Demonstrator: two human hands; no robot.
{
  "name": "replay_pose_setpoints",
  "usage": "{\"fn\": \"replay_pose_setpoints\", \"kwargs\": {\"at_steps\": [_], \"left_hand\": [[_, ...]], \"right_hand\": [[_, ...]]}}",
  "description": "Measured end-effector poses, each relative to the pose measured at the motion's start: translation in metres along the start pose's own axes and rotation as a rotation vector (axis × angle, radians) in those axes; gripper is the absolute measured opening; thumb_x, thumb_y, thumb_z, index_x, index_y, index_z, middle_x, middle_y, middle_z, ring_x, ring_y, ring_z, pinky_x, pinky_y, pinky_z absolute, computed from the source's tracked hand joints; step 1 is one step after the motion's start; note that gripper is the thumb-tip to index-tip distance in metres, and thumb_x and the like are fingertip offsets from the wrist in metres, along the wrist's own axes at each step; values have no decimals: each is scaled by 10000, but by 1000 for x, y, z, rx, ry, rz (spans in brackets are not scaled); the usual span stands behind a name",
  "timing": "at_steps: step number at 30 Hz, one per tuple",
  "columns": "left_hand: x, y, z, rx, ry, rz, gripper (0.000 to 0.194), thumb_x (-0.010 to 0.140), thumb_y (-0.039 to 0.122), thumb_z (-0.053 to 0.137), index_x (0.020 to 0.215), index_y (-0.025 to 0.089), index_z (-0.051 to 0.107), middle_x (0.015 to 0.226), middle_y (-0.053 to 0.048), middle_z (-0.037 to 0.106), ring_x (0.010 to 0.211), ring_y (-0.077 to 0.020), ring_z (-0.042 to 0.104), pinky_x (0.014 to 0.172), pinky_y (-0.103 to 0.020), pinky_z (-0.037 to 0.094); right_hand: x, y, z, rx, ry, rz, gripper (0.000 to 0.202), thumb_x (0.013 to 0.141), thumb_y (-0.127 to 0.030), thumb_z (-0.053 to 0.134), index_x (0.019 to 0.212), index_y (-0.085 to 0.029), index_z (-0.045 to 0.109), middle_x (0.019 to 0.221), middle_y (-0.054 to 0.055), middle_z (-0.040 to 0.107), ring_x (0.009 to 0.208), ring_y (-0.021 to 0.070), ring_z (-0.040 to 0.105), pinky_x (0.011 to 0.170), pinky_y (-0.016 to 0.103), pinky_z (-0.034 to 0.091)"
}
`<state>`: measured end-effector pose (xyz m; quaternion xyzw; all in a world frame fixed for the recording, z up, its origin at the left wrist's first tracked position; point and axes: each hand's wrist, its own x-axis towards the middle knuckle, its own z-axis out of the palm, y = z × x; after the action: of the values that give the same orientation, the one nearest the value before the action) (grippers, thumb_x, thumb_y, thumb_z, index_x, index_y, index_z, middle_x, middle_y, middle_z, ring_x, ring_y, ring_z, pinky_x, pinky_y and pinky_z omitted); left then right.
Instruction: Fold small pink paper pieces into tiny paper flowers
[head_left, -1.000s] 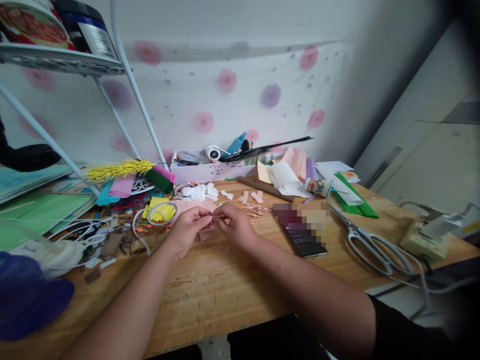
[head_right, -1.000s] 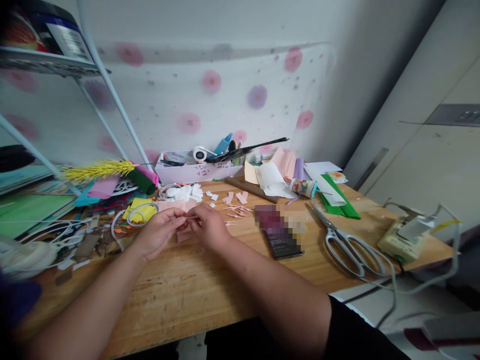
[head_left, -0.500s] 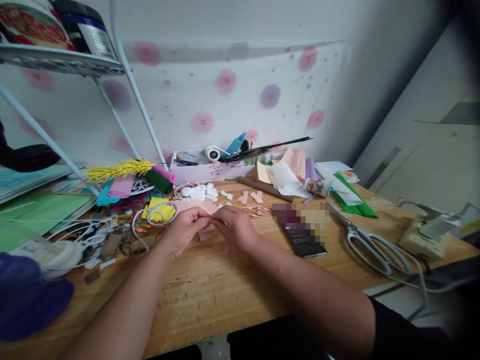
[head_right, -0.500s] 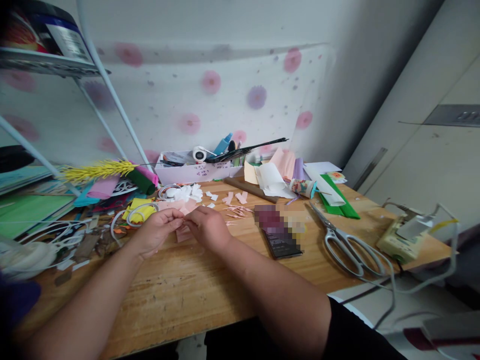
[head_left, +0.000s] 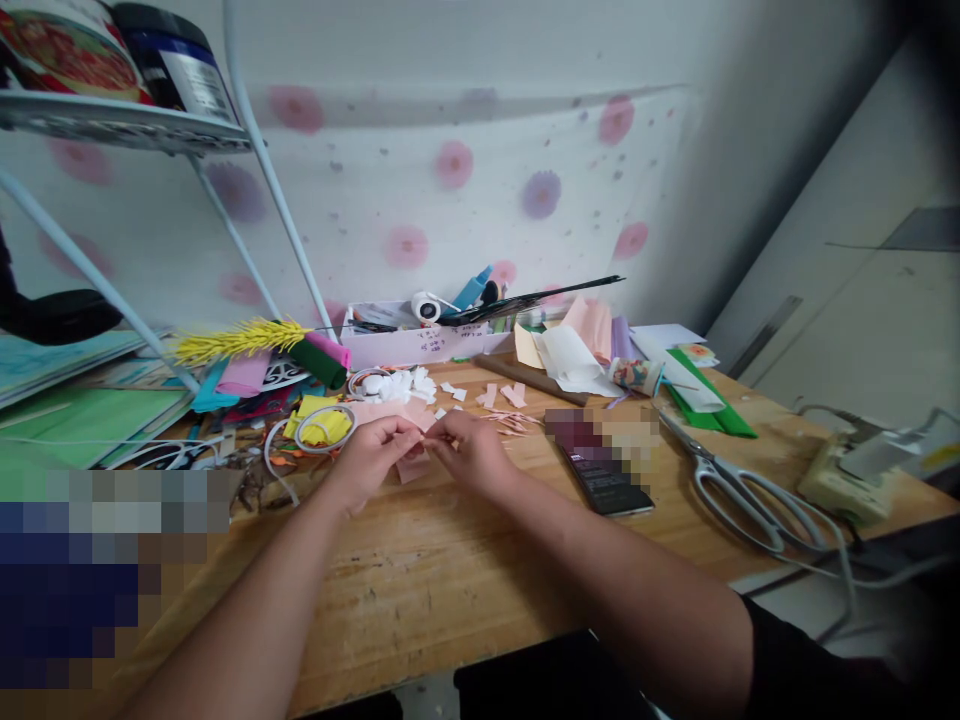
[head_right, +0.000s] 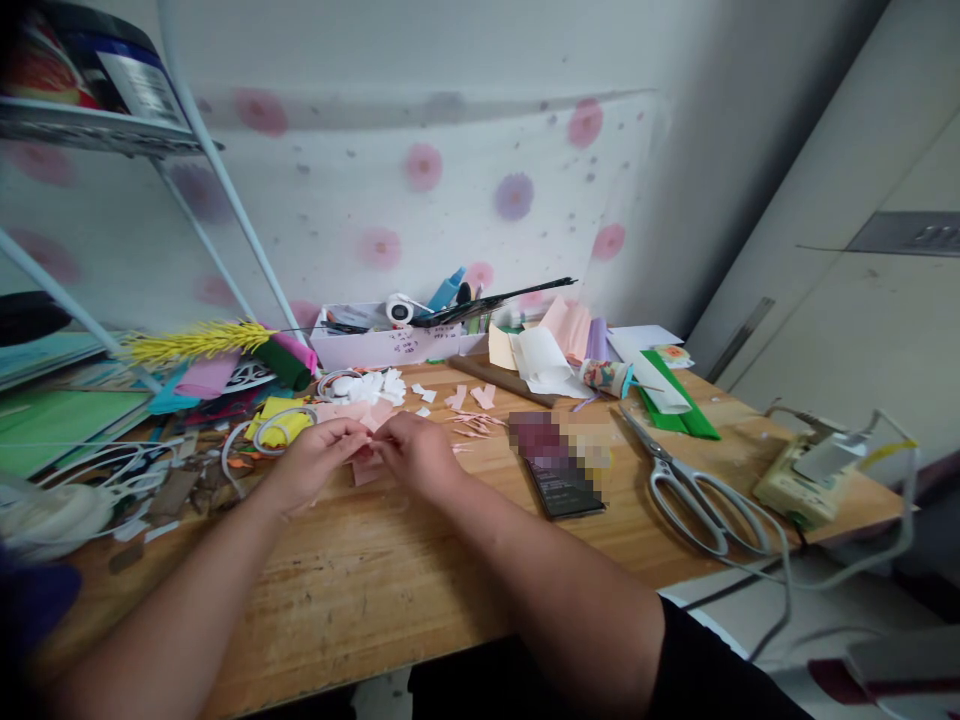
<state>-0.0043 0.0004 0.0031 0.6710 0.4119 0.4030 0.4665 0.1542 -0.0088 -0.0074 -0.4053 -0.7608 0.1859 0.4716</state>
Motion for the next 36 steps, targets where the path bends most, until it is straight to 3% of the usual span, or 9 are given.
{"fn": "replay_pose_setpoints", "kwargs": {"at_steps": [3, 7, 12, 16, 20, 25, 29, 32, 36], "left_hand": [[-2, 0, -2, -122, -68, -57, 249, 708, 381, 537, 687, 136, 578, 656, -22, 570, 625, -139, 507, 593, -246, 391], [-1, -2, -3, -158, -49, -46, 201, 676, 339, 583, 649, 140, 565, 595, 2, 532, 564, -112, 469, 559, -229, 374], [1, -1, -1, 120, 69, 53, 161, 693, 314, 554, 680, 156, 584, 643, -11, 574, 605, -131, 502, 576, -230, 375], [-1, 6, -1, 507, 178, 264, 118, 702, 278, 536, 675, 191, 611, 662, -8, 579, 647, -141, 504, 601, -232, 359], [0, 5, -1, 485, 94, 274, 138, 721, 294, 515, 704, 195, 609, 689, -5, 588, 661, -141, 515, 613, -226, 370], [3, -4, -2, 199, -12, 96, 242, 749, 370, 471, 739, 157, 586, 721, -18, 588, 702, -156, 525, 640, -235, 394], [2, -8, -4, 68, -95, -30, 302, 760, 410, 443, 688, 134, 544, 641, -7, 545, 622, -139, 502, 589, -242, 399], [1, -10, -4, 29, -132, -73, 287, 752, 406, 457, 647, 142, 495, 582, 21, 483, 534, -105, 457, 516, -220, 381], [3, -11, -6, 174, -91, 2, 241, 751, 375, 462, 668, 151, 496, 602, 27, 486, 545, -100, 465, 526, -213, 383]], "right_hand": [[-3, -2, -2, -135, -37, -175, 130, 781, -217, 471, 748, -189, 594, 738, 40, 554, 709, 130, 489, 649, 236, 373], [-3, -3, -1, -238, -50, -208, 162, 798, -239, 450, 796, -196, 607, 763, 60, 558, 731, 145, 491, 661, 249, 372], [-1, -5, 3, -128, 8, -13, 118, 762, -241, 509, 731, -184, 609, 703, 35, 582, 670, 127, 513, 608, 231, 375], [3, 0, 6, 100, -53, 230, 115, 716, -282, 556, 685, -172, 574, 609, -3, 566, 552, 97, 491, 521, 211, 356], [3, 6, 6, 314, -179, 367, 172, 726, -318, 531, 680, -152, 538, 556, -21, 526, 477, 74, 453, 471, 193, 345], [1, 2, 2, -91, -43, 67, 108, 725, -242, 540, 660, -156, 550, 632, -1, 543, 584, 88, 467, 540, 194, 336], [-2, -1, 0, -323, -36, -133, 144, 779, -242, 478, 704, -157, 566, 703, 32, 545, 673, 109, 476, 611, 204, 347], [-3, -1, 0, -400, -60, -164, 167, 795, -248, 456, 729, -158, 580, 731, 46, 553, 711, 122, 484, 637, 214, 351], [-2, -1, 3, -284, -72, -64, 136, 779, -243, 488, 745, -162, 592, 747, 35, 576, 696, 110, 504, 617, 200, 354]]}}
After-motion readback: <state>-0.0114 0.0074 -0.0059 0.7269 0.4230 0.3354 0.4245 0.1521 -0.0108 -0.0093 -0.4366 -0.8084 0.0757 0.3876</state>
